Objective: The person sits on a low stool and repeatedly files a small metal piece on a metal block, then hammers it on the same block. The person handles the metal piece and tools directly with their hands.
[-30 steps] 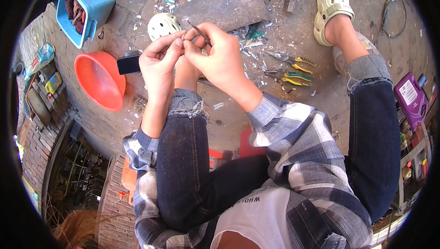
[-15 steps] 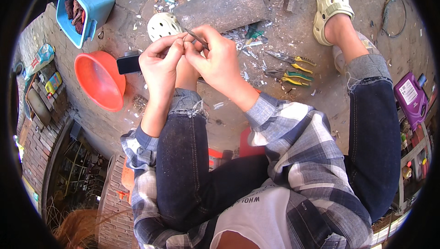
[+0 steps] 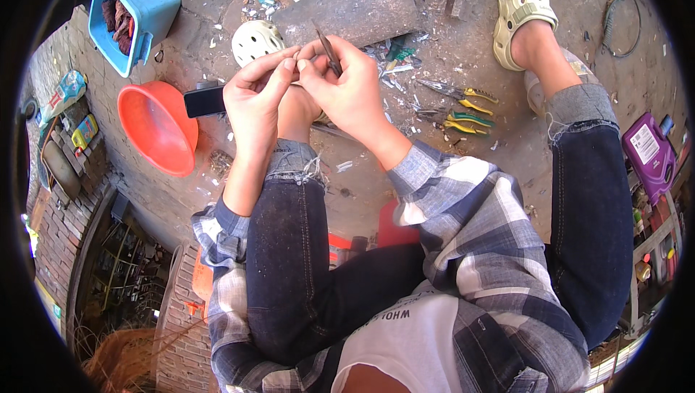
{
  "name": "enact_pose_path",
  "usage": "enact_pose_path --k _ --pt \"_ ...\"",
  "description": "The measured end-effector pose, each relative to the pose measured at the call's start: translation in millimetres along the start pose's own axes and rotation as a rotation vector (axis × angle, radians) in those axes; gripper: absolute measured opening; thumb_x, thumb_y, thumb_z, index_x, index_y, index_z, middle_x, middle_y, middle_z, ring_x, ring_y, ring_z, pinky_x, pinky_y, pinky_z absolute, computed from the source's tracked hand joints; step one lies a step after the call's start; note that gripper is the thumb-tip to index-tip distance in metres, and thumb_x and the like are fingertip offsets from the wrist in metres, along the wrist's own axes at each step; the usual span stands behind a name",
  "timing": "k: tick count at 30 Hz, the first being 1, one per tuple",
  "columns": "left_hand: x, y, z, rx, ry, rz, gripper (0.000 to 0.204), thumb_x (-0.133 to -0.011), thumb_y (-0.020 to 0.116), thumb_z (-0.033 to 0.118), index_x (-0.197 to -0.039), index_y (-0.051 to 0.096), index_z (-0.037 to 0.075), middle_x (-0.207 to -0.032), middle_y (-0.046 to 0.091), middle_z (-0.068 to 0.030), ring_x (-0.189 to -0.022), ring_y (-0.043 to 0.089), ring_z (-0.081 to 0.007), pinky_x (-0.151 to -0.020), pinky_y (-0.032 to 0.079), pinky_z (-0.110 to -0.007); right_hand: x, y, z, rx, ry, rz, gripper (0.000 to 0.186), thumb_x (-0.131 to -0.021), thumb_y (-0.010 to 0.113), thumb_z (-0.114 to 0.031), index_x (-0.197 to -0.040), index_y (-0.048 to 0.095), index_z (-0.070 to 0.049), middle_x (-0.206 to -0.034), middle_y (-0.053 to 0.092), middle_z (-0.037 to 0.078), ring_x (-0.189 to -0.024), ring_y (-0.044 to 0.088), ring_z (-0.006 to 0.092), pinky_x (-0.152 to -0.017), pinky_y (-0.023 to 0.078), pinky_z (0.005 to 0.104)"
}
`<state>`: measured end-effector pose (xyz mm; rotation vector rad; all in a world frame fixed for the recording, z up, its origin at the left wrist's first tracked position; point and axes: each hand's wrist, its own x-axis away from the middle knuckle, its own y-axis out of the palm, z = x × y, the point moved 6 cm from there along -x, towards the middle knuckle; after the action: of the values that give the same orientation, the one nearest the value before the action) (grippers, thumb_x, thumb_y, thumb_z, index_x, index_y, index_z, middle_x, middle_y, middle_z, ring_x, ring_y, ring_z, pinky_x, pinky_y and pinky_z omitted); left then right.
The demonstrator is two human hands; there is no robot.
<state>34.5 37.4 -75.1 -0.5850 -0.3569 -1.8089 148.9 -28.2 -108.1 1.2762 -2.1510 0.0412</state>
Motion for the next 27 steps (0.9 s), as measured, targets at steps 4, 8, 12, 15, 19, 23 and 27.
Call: enact_pose_path --k 4,8,12,15,19,23,27 --pt "0.5 0.9 1.9 -0.043 0.041 -0.008 0.020 -0.084 0.064 -0.003 -0.104 0.066 -0.005 -0.097 0.068 -0.0114 -0.084 0.065 -0.0138 -0.079 0.053 -0.025 -2.0 1.3 -1.1 -0.108 0.002 0.023 0.006 -0.084 0.064 -0.004 -0.089 0.062 -0.001 -0.073 0.059 -0.004 -0.061 0.045 -0.0018 -0.052 0.036 0.0150" --pt "0.6 1.6 2.2 -0.038 0.037 -0.013 0.021 -0.084 0.065 -0.004 -0.105 0.066 -0.005 -0.097 0.068 -0.0104 -0.085 0.065 -0.0133 -0.079 0.053 -0.025 -3.1 1.4 -3.9 -0.131 -0.006 0.018 0.006 -0.084 0.064 -0.003 -0.089 0.062 0.000 -0.074 0.061 -0.002 -0.062 0.049 -0.0008 -0.052 0.039 0.0158" --pt "0.1 1.9 2.4 -0.069 0.040 -0.002 0.022 -0.083 0.066 -0.004 -0.104 0.066 -0.004 -0.096 0.068 -0.0099 -0.085 0.065 -0.0128 -0.079 0.052 -0.024 -4.0 -3.0 1.8 -0.039 0.006 0.011 0.007 -0.084 0.064 -0.003 -0.090 0.062 0.000 -0.071 0.060 -0.003 -0.061 0.051 -0.0002 -0.051 0.039 0.0161" --pt "-0.4 1.0 1.4 -0.120 0.054 0.007 0.021 -0.082 0.067 -0.004 -0.103 0.067 -0.004 -0.095 0.068 -0.0099 -0.085 0.065 -0.0124 -0.079 0.052 -0.024 -4.4 -2.9 3.5 -0.049 0.018 0.011 0.007 -0.084 0.065 -0.003 -0.090 0.062 -0.001 -0.070 0.059 -0.003 -0.060 0.049 -0.0001 -0.051 0.039 0.0163" --pt "-1.3 -1.1 -1.6 -0.225 0.088 0.005 0.021 -0.081 0.068 -0.003 -0.102 0.067 -0.004 -0.094 0.069 -0.0104 -0.084 0.065 -0.0125 -0.078 0.053 -0.024 -7.2 -5.7 7.4 -0.027 0.024 -0.028 0.007 -0.083 0.064 -0.003 -0.089 0.061 0.000 -0.071 0.058 -0.003 -0.061 0.051 0.0009 -0.051 0.040 0.0174" --pt "-1.9 0.9 -7.8 -0.231 0.069 -0.013 0.021 -0.081 0.068 -0.004 -0.102 0.067 -0.005 -0.094 0.069 -0.0108 -0.084 0.065 -0.0131 -0.078 0.053 -0.024 -8.1 -8.2 10.1 0.035 0.052 -0.077 0.008 -0.083 0.062 -0.003 -0.090 0.060 0.001 -0.072 0.059 0.000 -0.064 0.055 0.0032 -0.053 0.043 0.0191" --pt "-4.4 4.0 -12.9 -0.217 0.032 -0.040 0.021 -0.081 0.068 -0.004 -0.102 0.066 -0.006 -0.095 0.069 -0.0111 -0.085 0.065 -0.0134 -0.079 0.052 -0.024 -8.8 -9.4 12.5 0.026 0.068 -0.060 0.008 -0.084 0.060 -0.003 -0.091 0.059 0.002 -0.072 0.059 0.002 -0.065 0.057 0.0053 -0.055 0.045 0.0202"
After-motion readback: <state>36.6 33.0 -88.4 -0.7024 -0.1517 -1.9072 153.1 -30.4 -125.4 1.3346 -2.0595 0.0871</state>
